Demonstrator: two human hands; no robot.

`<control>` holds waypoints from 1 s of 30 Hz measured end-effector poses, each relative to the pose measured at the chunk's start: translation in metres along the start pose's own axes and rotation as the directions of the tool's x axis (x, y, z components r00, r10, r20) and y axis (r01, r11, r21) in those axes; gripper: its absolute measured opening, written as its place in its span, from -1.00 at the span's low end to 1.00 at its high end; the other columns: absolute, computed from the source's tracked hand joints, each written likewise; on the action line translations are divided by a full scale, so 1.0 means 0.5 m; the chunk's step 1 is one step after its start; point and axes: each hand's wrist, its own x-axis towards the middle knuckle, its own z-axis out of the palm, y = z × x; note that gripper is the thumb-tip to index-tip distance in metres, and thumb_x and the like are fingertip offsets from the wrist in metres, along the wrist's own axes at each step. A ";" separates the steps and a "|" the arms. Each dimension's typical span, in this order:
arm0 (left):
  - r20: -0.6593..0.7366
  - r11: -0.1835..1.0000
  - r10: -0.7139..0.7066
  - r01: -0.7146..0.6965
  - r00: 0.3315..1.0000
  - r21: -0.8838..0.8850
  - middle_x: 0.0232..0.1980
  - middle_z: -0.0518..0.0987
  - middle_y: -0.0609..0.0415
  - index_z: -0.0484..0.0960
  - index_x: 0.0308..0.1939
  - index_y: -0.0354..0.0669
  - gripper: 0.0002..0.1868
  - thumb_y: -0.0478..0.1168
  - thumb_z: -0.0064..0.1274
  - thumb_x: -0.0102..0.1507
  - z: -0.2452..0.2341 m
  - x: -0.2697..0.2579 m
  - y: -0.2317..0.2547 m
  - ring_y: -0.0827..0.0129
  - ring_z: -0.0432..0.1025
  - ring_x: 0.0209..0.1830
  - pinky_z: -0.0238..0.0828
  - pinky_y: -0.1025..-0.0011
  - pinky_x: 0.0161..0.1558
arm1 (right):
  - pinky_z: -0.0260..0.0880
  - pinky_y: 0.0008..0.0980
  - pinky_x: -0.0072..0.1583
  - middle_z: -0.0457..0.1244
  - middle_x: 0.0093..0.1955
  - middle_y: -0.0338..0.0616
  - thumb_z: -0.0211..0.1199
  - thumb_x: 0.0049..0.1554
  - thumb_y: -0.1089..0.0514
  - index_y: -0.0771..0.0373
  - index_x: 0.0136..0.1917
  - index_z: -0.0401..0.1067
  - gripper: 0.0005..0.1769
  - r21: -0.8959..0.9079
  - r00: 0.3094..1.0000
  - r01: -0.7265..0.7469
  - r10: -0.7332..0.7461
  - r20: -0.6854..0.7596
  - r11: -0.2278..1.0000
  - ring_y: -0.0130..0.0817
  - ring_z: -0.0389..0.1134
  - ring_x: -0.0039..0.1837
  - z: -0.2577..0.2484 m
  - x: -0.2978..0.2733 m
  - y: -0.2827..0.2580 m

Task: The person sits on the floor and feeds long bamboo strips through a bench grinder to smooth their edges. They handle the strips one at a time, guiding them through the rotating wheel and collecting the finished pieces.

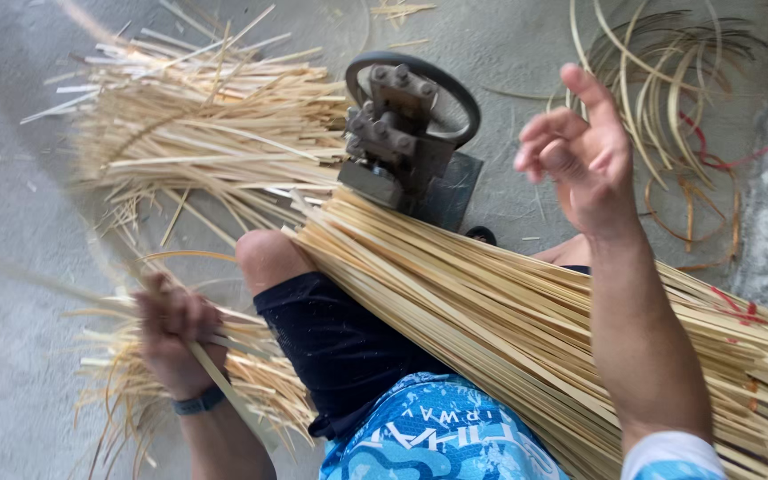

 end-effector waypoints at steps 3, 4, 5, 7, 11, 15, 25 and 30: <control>-0.224 0.929 0.232 -0.147 0.947 0.339 -0.38 0.20 0.27 0.41 0.26 -0.16 -0.69 -0.03 -0.15 0.61 -0.066 0.011 0.061 0.54 0.15 -0.45 0.14 0.52 -0.39 | 0.43 -0.50 0.11 0.36 0.01 -0.20 0.36 0.25 0.14 0.24 0.33 0.42 -0.59 -0.545 0.956 -0.279 0.281 -0.081 0.791 -0.52 0.37 0.03 -0.041 -0.066 0.046; -0.266 0.923 0.219 -0.111 0.939 0.369 -0.36 0.24 0.24 0.37 0.28 -0.16 -0.71 -0.06 -0.13 0.61 -0.100 0.009 0.078 0.51 0.20 -0.42 0.26 0.47 -0.32 | 0.45 -0.45 0.09 0.41 0.00 -0.17 0.35 0.18 0.13 0.26 0.23 0.51 -0.64 -0.674 0.882 -0.420 0.450 -0.144 0.608 -0.47 0.41 0.02 -0.054 -0.090 0.065; -0.306 0.915 0.207 -0.073 0.929 0.398 -0.34 0.27 0.20 0.34 0.29 -0.15 -0.72 -0.09 -0.12 0.61 -0.139 0.013 0.094 0.47 0.25 -0.38 0.37 0.41 -0.25 | 0.44 -0.39 0.06 0.41 0.02 -0.14 0.37 0.14 0.10 0.24 0.24 0.51 -0.59 -0.765 0.850 -0.428 0.503 -0.159 0.481 -0.38 0.42 0.01 -0.064 -0.114 0.092; -0.459 0.914 0.198 0.006 0.866 0.405 -0.39 0.34 0.18 0.31 0.15 -0.08 -0.80 -0.10 -0.17 0.52 -0.221 0.002 0.119 0.45 0.33 -0.46 0.72 0.17 -0.21 | 0.43 -0.29 0.07 0.38 0.07 -0.05 0.39 0.10 0.05 0.23 0.26 0.50 -0.52 -0.893 0.818 -0.354 0.555 -0.153 0.277 -0.23 0.42 0.03 -0.083 -0.162 0.134; -0.656 0.822 0.297 0.164 0.694 0.546 -0.42 0.31 0.21 0.24 0.02 -0.02 -0.85 -0.11 -0.15 0.57 -0.399 -0.042 0.163 0.50 0.20 -0.60 0.16 0.49 -0.64 | 0.44 -0.25 0.14 0.35 0.17 0.04 0.34 0.13 0.04 0.25 0.26 0.49 -0.54 -0.870 0.742 -0.431 0.643 -0.190 0.240 -0.17 0.45 0.10 -0.107 -0.228 0.180; -0.755 0.739 0.303 0.358 0.581 0.571 -0.45 0.28 0.18 0.22 -0.03 -0.08 -0.79 -0.12 -0.11 0.57 -0.531 -0.097 0.155 0.48 0.20 -0.64 0.09 0.49 -0.71 | 0.43 -0.24 0.14 0.39 0.13 0.01 0.34 0.17 0.10 0.27 0.22 0.53 -0.62 -0.898 0.803 -0.365 0.572 -0.170 0.246 -0.18 0.44 0.10 -0.099 -0.245 0.177; -0.741 -0.186 0.421 0.850 0.523 0.494 0.39 0.07 -0.76 -0.10 0.34 -0.82 0.53 0.34 0.56 -0.09 -0.516 -0.068 -0.064 -0.46 -0.04 0.47 -0.05 -0.01 0.37 | 0.43 -0.35 0.06 0.43 -0.07 -0.11 0.41 0.15 0.22 0.25 0.06 0.60 -0.81 -0.946 0.983 -0.079 0.182 -0.021 0.315 -0.36 0.45 -0.07 -0.121 -0.275 0.098; -0.571 0.002 0.227 0.586 0.789 0.810 0.47 0.32 -0.51 0.24 0.42 -0.63 0.16 0.21 0.39 0.06 -0.434 0.109 -0.081 -0.19 0.29 0.49 0.18 0.13 0.53 | 0.32 -0.46 -0.14 0.35 -0.24 -0.20 0.41 0.28 0.22 0.24 0.11 0.61 -0.87 -0.875 0.957 -0.287 0.157 -0.245 0.388 -0.45 0.33 -0.22 -0.200 -0.299 0.014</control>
